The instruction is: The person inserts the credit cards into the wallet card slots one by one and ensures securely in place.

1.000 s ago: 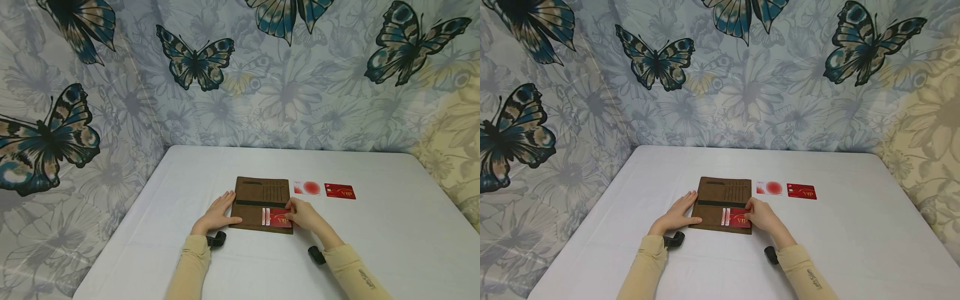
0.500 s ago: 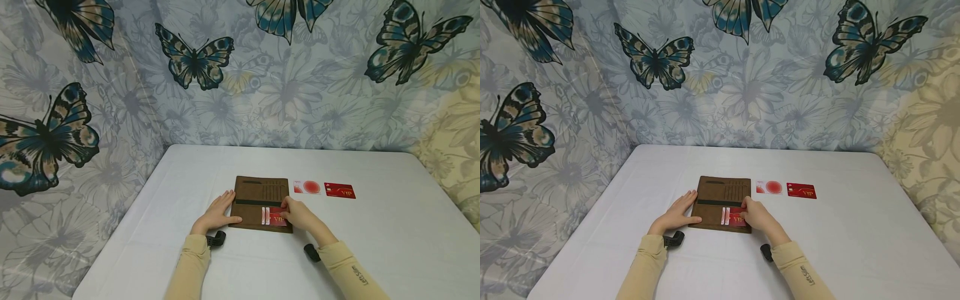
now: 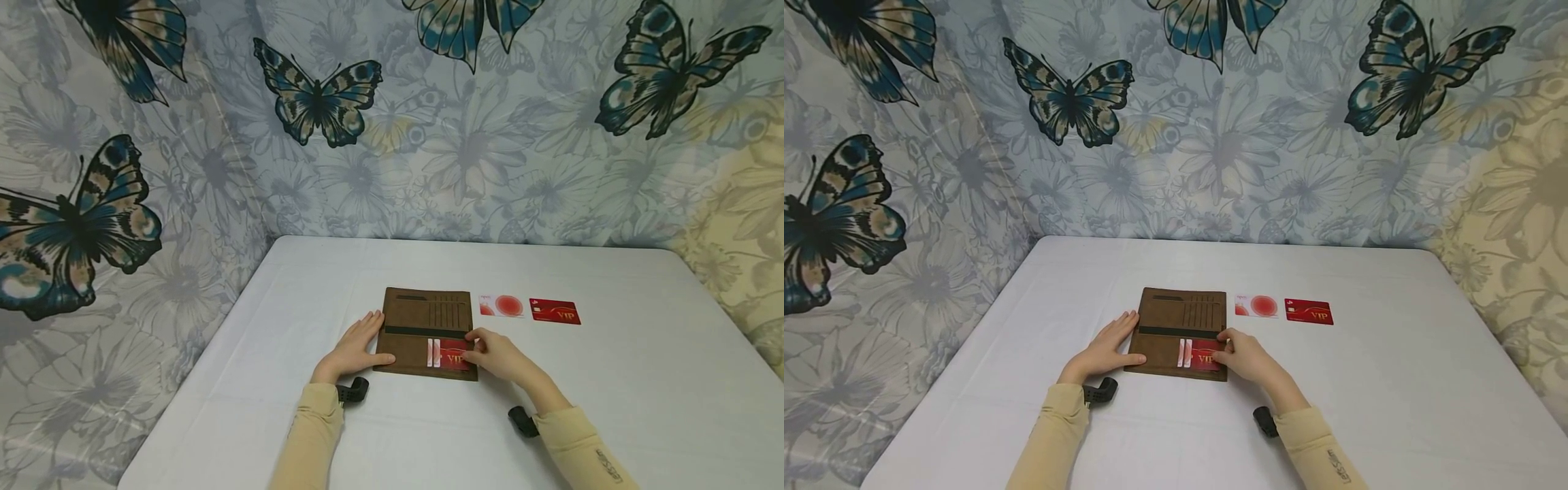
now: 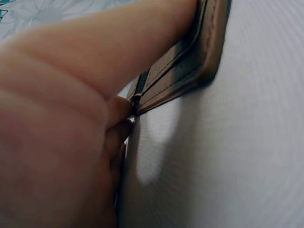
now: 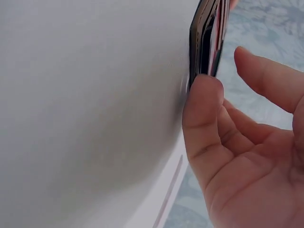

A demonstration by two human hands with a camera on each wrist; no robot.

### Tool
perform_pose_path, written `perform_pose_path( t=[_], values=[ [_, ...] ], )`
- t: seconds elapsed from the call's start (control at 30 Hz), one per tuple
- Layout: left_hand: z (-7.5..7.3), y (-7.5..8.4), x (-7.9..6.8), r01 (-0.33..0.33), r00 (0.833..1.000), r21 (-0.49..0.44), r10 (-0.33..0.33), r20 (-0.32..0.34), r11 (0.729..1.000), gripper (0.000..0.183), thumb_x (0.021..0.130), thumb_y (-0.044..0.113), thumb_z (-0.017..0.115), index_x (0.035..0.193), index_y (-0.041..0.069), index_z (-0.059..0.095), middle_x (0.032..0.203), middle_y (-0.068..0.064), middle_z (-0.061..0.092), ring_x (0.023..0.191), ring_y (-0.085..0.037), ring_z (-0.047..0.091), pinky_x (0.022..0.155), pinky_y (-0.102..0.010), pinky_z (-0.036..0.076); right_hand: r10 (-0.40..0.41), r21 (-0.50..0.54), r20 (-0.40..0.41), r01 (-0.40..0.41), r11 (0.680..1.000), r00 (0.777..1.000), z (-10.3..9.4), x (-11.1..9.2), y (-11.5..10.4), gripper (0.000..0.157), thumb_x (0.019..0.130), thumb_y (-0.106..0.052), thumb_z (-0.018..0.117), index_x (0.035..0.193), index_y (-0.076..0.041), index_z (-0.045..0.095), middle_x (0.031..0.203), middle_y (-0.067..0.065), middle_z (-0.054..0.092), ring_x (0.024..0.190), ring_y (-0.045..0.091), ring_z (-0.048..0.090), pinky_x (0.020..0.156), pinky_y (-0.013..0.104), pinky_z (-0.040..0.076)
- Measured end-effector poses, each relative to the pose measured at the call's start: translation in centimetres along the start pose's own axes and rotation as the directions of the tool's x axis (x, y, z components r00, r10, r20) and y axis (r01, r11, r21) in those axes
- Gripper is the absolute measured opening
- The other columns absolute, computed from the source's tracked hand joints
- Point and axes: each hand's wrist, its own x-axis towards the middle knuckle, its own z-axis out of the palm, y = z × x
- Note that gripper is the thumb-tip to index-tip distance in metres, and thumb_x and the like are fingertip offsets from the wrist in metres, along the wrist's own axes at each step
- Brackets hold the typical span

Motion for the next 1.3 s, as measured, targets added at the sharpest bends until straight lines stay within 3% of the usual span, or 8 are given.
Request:
perform_pose_path(
  t=[0.2,0.43,0.63,1.03,1.3],
  values=[
    [-0.1,0.1,-0.1,-0.004,1.000,-0.012,0.004,-0.006,1.000,0.093,0.084,0.052,0.061,0.148,0.003,0.014,0.153,-0.010,0.009,0.140,-0.021,0.003,0.111,-0.038,0.002,0.052,0.057,0.044,-0.055,0.997,0.998,-0.3,-1.1,0.1,0.037,0.086,-0.016,0.066,0.115,0.005,0.057,0.073,0.003,0.050,0.060,0.014,0.047,0.052,0.026,0.039],
    [0.1,-0.2,0.0,-0.005,1.000,-0.014,0.005,-0.016,1.000,0.093,0.084,0.053,0.061,0.148,0.005,0.015,0.153,-0.009,0.009,0.139,-0.019,0.003,0.111,-0.037,0.001,0.090,0.068,0.056,-0.093,0.993,0.994,-0.4,-1.9,0.2,0.044,0.086,-0.023,0.067,0.117,0.006,0.057,0.080,0.004,0.050,0.074,0.017,0.047,0.057,0.028,0.040],
    [0.1,-0.1,0.0,-0.005,1.000,-0.022,0.005,-0.016,1.000,0.093,0.083,0.053,0.061,0.148,0.004,0.015,0.153,-0.009,0.009,0.139,-0.019,0.002,0.111,-0.037,0.000,0.113,0.105,0.082,-0.122,0.987,0.990,-0.3,-2.4,-0.1,0.046,0.086,-0.026,0.067,0.119,0.005,0.057,0.079,0.004,0.052,0.073,0.017,0.048,0.057,0.029,0.041],
    [0.0,0.1,-0.2,-0.016,1.000,-0.028,0.016,-0.014,0.999,0.091,0.084,0.050,0.062,0.148,0.002,0.016,0.153,-0.012,0.011,0.140,-0.023,0.004,0.111,-0.040,0.002,0.061,0.212,0.122,-0.085,0.974,0.991,-0.3,-2.6,-0.1,0.048,0.085,-0.022,0.068,0.119,0.009,0.055,0.082,0.004,0.054,0.075,0.017,0.049,0.058,0.027,0.041],
    [-0.1,0.2,-0.2,-0.017,1.000,-0.014,0.017,-0.016,1.000,0.090,0.085,0.048,0.062,0.148,0.002,0.016,0.153,-0.012,0.011,0.139,-0.024,0.005,0.111,-0.040,0.003,0.050,0.238,0.111,-0.075,0.968,0.993,-0.3,-2.2,0.3,0.043,0.084,-0.016,0.069,0.117,0.009,0.056,0.086,0.005,0.057,0.081,0.019,0.052,0.068,0.030,0.046]
  ],
)
